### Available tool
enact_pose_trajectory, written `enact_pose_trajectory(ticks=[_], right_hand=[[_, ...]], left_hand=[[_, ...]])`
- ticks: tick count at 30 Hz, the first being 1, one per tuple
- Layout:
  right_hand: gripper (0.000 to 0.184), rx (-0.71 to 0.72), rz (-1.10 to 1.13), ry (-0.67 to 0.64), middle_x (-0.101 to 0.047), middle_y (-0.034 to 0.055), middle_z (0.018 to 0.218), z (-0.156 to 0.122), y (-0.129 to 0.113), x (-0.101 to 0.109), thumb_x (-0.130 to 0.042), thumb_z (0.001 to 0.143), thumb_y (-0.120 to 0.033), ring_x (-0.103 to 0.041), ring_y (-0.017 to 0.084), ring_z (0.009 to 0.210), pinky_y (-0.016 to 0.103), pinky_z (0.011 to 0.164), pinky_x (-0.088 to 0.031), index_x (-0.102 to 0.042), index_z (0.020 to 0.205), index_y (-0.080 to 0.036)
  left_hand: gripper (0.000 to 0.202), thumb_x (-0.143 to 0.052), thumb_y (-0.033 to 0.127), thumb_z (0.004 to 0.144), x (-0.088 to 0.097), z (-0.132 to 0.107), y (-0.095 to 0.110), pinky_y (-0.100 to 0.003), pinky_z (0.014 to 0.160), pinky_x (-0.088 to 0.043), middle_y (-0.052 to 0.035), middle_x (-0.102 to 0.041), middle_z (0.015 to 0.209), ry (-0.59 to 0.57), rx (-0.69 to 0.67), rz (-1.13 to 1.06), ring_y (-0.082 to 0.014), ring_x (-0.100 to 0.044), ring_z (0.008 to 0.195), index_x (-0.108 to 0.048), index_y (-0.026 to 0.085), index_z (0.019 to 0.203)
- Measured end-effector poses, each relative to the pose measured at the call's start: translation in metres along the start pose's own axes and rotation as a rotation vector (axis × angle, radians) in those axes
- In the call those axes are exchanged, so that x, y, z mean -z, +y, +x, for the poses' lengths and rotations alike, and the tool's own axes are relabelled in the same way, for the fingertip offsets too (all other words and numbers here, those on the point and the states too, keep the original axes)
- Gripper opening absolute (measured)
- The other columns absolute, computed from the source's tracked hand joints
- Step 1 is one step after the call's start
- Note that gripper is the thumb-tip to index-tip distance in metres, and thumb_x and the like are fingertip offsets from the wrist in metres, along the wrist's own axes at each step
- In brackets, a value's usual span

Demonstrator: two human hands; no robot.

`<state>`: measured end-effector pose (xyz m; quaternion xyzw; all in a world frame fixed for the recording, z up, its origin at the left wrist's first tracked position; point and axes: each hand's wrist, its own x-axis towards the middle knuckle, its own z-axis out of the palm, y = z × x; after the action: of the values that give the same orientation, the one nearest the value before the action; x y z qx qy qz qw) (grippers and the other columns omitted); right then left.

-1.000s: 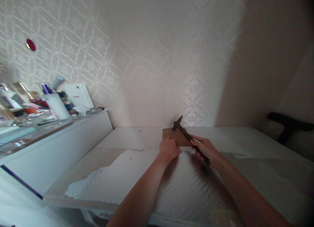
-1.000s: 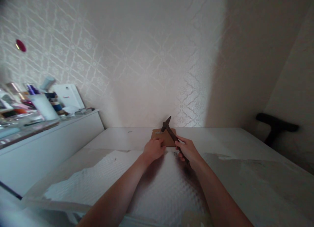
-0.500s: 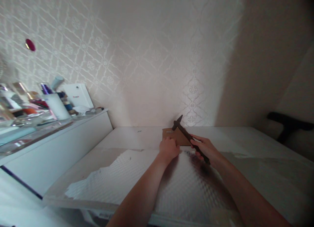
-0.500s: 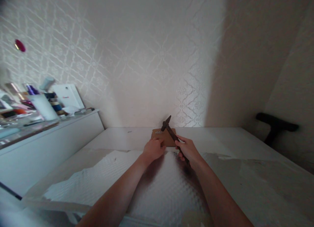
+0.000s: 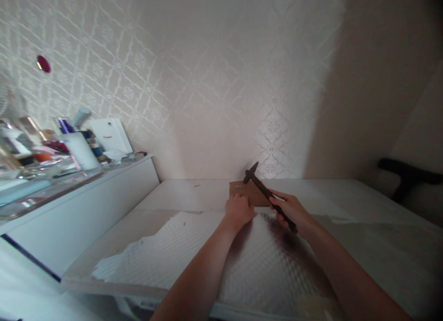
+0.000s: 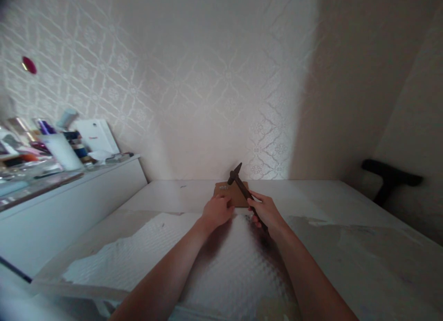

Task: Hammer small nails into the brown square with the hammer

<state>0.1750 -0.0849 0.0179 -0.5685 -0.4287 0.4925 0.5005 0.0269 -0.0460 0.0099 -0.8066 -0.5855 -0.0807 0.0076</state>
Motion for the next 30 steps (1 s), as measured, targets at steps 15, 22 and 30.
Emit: enact_pose_trajectory(ticks=[15, 22, 30], right_hand=[[0.045, -0.013, -0.01, -0.015, -0.049, -0.0044, 0.059, 0.0005, 0.0009, -0.0003, -0.049, 0.083, -0.018, -0.037, 0.004, 0.031, 0.015, 0.025, -0.023, -0.049, 0.128, -0.019], [0.045, -0.023, 0.002, -0.016, -0.049, -0.0047, 0.058, 0.0018, 0.0024, -0.0001, -0.049, 0.083, -0.017, -0.038, 0.004, 0.03, 0.015, 0.025, -0.023, -0.05, 0.128, -0.019], [0.044, -0.034, 0.024, -0.013, -0.049, -0.0049, 0.057, 0.0019, 0.0019, -0.0006, -0.05, 0.083, -0.018, -0.038, 0.004, 0.03, 0.015, 0.025, -0.024, -0.05, 0.127, -0.019]], left_hand=[[0.034, -0.043, 0.035, 0.085, -0.0002, 0.0006, 0.0, -0.034, 0.088, -0.044, -0.0122, -0.059, 0.112, -0.001, 0.003, -0.002, -0.0239, -0.054, 0.106, -0.06, 0.018, 0.108], [0.036, -0.042, 0.035, 0.085, -0.0014, 0.0012, -0.0003, -0.035, 0.087, -0.045, -0.0129, -0.059, 0.112, 0.005, -0.003, 0.004, -0.0252, -0.054, 0.106, -0.06, 0.017, 0.109], [0.036, -0.041, 0.036, 0.085, -0.0011, 0.0009, -0.0011, -0.035, 0.089, -0.044, -0.0128, -0.058, 0.113, 0.002, -0.02, 0.005, -0.025, -0.053, 0.107, -0.06, 0.017, 0.11]])
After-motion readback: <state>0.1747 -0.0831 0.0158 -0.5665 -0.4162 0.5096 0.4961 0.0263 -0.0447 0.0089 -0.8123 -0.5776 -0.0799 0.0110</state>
